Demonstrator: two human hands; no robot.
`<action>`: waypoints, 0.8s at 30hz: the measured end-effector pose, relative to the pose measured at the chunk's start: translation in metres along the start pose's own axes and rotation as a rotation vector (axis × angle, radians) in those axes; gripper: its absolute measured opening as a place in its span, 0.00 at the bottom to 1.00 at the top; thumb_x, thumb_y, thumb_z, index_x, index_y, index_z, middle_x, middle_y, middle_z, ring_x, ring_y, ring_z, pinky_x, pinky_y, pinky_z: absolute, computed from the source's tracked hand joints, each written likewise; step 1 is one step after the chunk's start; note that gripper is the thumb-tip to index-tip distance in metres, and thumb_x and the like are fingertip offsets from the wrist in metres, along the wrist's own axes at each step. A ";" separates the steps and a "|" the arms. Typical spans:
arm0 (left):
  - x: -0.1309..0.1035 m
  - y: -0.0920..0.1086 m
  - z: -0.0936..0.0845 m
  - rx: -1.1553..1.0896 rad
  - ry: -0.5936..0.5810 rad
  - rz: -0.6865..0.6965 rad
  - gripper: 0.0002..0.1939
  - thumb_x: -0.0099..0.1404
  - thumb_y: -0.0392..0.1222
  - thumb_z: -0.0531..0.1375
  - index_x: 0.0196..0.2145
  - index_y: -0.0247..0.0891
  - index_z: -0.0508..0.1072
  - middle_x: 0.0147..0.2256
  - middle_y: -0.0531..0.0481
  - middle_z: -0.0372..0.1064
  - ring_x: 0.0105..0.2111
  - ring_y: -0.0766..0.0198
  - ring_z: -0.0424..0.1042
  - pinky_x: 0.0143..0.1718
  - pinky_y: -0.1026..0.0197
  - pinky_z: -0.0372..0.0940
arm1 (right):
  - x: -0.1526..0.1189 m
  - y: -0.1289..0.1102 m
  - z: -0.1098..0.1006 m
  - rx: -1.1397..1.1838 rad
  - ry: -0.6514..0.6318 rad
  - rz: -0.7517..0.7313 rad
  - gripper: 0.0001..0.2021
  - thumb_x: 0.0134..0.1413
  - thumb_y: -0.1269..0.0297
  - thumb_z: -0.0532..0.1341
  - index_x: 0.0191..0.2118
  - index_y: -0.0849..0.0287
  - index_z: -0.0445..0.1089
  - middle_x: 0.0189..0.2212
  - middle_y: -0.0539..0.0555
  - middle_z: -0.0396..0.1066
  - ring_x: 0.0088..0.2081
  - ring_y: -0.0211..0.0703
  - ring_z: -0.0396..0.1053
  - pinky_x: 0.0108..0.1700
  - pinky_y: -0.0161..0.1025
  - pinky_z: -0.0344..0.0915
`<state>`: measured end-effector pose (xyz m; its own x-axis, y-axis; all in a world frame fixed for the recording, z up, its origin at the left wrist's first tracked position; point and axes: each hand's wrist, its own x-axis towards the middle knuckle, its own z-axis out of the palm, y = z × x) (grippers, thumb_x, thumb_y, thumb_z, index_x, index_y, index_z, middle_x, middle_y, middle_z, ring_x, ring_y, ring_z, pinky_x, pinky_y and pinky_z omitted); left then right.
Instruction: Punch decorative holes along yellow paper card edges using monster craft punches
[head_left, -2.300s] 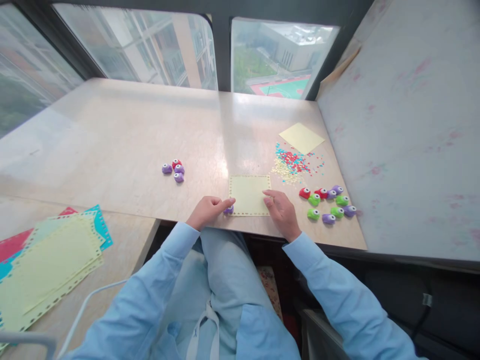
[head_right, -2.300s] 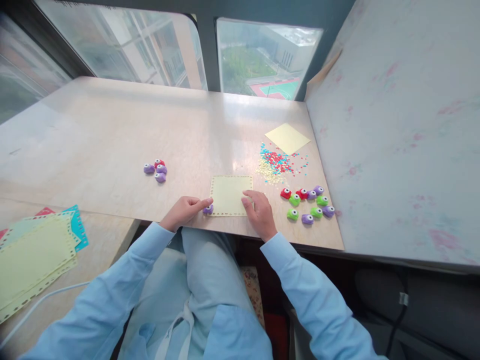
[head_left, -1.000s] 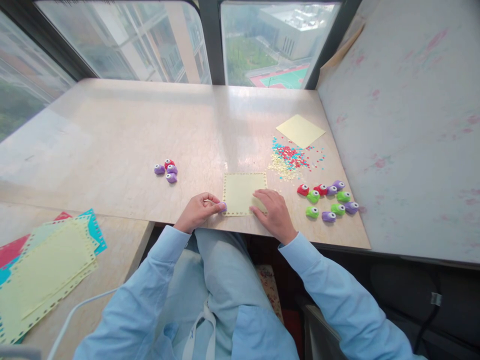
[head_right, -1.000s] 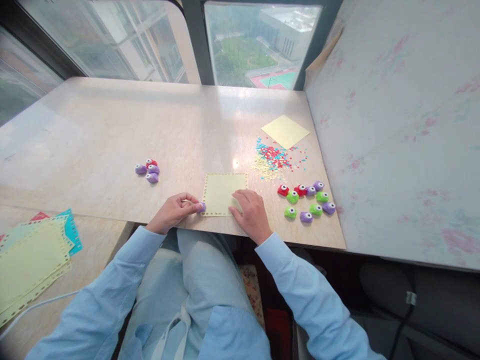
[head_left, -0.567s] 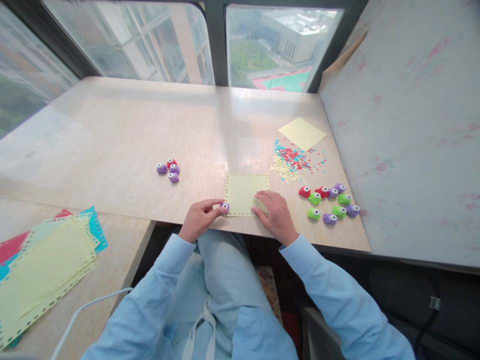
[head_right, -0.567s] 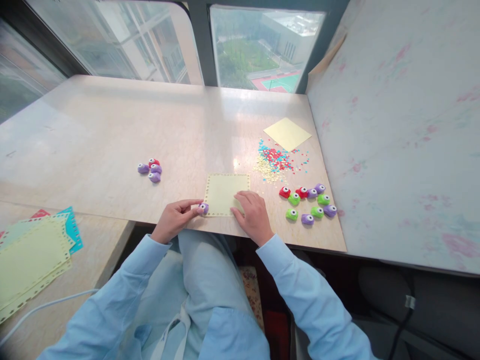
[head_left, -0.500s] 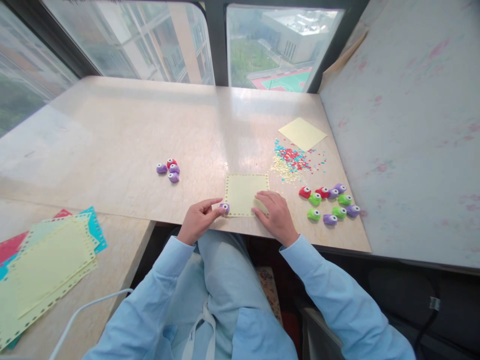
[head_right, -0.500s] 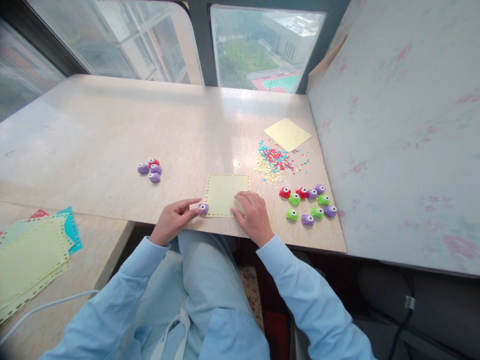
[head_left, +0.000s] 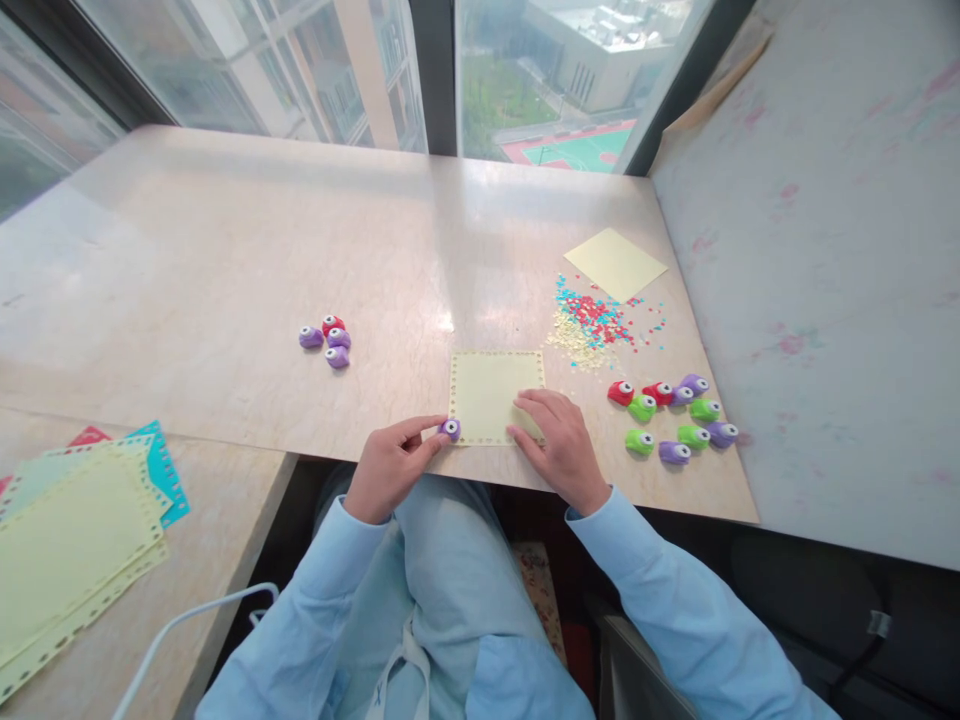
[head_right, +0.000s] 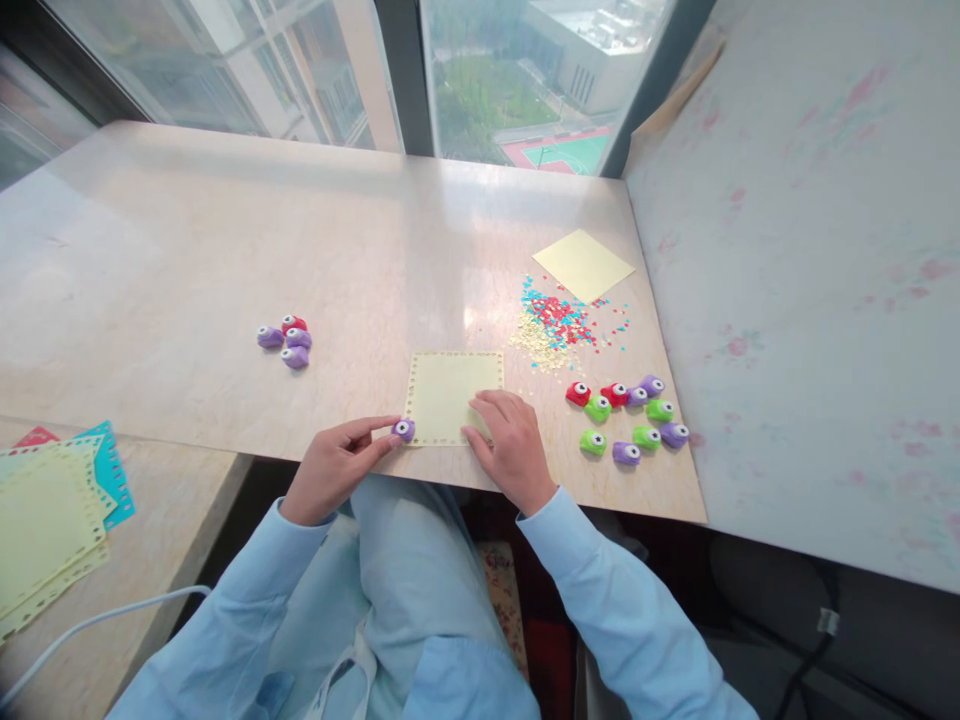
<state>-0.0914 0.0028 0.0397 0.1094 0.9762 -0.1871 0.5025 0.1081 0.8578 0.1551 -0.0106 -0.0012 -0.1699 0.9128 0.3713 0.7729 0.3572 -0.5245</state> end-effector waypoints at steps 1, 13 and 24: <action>0.001 0.000 0.001 0.001 0.007 0.000 0.22 0.59 0.54 0.63 0.44 0.37 0.82 0.18 0.56 0.55 0.21 0.69 0.51 0.24 0.64 0.51 | 0.000 0.000 0.000 0.000 -0.004 0.004 0.15 0.63 0.58 0.58 0.51 0.57 0.71 0.51 0.59 0.71 0.55 0.50 0.66 0.58 0.51 0.63; 0.008 -0.001 -0.005 -0.039 -0.064 -0.013 0.22 0.58 0.54 0.65 0.43 0.36 0.81 0.19 0.56 0.52 0.21 0.69 0.50 0.23 0.64 0.49 | 0.001 -0.003 -0.003 0.010 -0.011 0.027 0.14 0.63 0.58 0.58 0.51 0.57 0.72 0.51 0.59 0.71 0.55 0.50 0.66 0.58 0.51 0.63; 0.002 -0.004 -0.005 -0.015 -0.067 -0.002 0.21 0.58 0.55 0.65 0.42 0.38 0.82 0.19 0.57 0.51 0.21 0.70 0.50 0.23 0.65 0.49 | 0.001 -0.004 -0.003 0.000 -0.005 0.015 0.13 0.63 0.59 0.59 0.50 0.57 0.71 0.51 0.58 0.71 0.55 0.49 0.66 0.57 0.50 0.63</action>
<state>-0.0973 0.0054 0.0376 0.1658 0.9612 -0.2206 0.4902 0.1137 0.8641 0.1542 -0.0118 0.0033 -0.1613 0.9190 0.3597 0.7755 0.3434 -0.5297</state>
